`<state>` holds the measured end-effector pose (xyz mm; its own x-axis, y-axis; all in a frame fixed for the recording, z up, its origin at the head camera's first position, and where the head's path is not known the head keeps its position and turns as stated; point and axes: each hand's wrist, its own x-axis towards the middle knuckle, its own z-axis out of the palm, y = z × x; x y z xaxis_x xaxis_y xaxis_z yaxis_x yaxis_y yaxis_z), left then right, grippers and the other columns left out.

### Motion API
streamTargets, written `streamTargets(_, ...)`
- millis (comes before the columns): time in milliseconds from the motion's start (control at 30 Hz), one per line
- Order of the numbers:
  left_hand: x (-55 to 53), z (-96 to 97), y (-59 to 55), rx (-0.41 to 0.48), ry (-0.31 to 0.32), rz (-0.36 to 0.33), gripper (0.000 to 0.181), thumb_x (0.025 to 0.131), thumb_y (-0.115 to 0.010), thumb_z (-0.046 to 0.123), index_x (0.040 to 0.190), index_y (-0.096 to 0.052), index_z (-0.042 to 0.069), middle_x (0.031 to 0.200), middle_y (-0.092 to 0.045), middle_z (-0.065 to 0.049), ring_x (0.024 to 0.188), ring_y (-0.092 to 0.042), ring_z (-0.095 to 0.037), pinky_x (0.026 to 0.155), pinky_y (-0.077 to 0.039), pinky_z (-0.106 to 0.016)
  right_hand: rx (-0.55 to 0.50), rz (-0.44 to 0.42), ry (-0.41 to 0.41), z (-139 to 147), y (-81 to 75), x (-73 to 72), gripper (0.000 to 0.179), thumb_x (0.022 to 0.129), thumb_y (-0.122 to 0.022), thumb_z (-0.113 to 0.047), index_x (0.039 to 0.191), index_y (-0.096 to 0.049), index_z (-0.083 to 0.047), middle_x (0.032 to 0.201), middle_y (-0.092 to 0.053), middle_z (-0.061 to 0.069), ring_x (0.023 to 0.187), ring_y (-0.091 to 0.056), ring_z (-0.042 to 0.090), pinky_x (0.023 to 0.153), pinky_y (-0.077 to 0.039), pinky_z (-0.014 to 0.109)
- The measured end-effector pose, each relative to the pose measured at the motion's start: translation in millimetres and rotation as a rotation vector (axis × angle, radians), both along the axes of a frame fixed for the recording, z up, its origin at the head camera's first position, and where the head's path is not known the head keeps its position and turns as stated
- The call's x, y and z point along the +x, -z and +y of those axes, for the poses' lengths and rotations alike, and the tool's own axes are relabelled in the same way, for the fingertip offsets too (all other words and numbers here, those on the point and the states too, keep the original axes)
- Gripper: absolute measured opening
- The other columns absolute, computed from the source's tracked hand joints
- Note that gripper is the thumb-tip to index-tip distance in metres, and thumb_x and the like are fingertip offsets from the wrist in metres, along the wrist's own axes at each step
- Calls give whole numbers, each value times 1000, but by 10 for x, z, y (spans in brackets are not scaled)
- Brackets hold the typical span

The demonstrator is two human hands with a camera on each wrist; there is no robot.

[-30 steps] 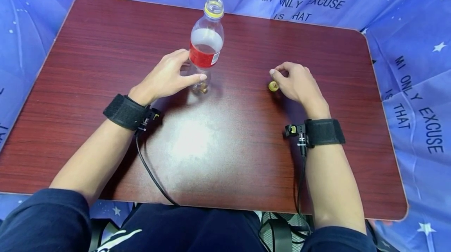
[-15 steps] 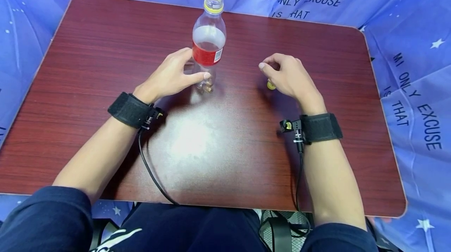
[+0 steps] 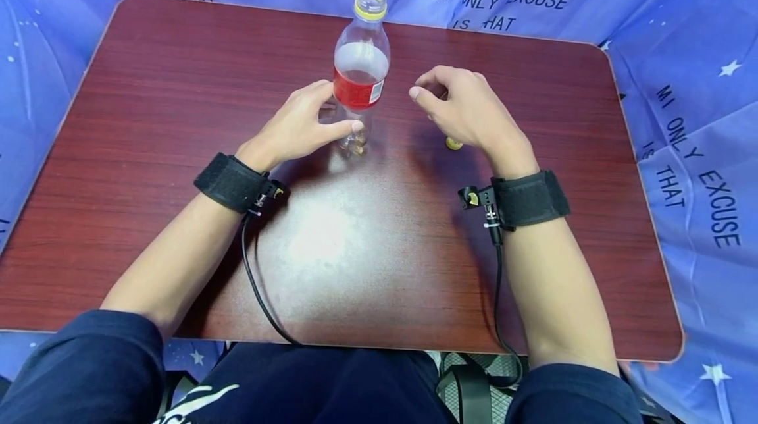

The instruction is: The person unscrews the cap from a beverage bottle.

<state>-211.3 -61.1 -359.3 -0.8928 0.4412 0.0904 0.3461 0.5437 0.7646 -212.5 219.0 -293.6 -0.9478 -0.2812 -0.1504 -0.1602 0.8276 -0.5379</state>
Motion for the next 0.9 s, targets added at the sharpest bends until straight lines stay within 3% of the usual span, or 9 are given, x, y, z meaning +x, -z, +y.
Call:
streamTargets(267, -39, 33, -5, 1, 1, 14, 48, 93, -77, 45, 130, -65, 17, 123, -65, 0, 116, -60, -14, 104, -47, -32, -64, 43, -2, -128, -147, 0, 55, 107, -46, -56, 147, -60, -22, 116, -74, 9, 93, -66, 5, 79, -46, 25)
streamTargets(467, -60, 73, -15, -7, 7, 22, 49, 93, -76, 46, 131, -65, 18, 121, -65, 0, 115, -59, -14, 103, -47, -32, -174, 52, -3, -186, -253, 5, 54, 111, -37, -51, 143, -62, -17, 117, -70, 7, 90, -68, 9, 79, -52, 21)
streamTargets(633, -68, 130, -38, 3, 5, 20, 48, 93, -76, 46, 131, -65, 18, 121, -65, 1, 114, -59, -13, 102, -47, -31, -270, 48, -40, -211, -284, 22, 53, 113, -31, -45, 149, -57, -16, 123, -69, 15, 90, -69, 7, 76, -54, 18)
streamTargets(800, -87, 160, -48, 13, 4, 35, 46, 93, -77, 45, 128, -66, 18, 117, -65, 1, 111, -59, -12, 100, -47, -30, -238, 45, -64, -256, -305, 28, 51, 112, -40, -45, 157, -47, -23, 132, -67, 16, 88, -68, 5, 77, -53, 20)
streamTargets(900, -95, 164, -49, 13, 3, 42, 44, 93, -77, 44, 126, -67, 17, 116, -65, 0, 111, -59, -13, 100, -47, -30, -209, 45, -71, -290, -305, 22, 54, 109, -48, -47, 157, -45, -22, 129, -67, 14, 90, -67, 9, 78, -52, 22)
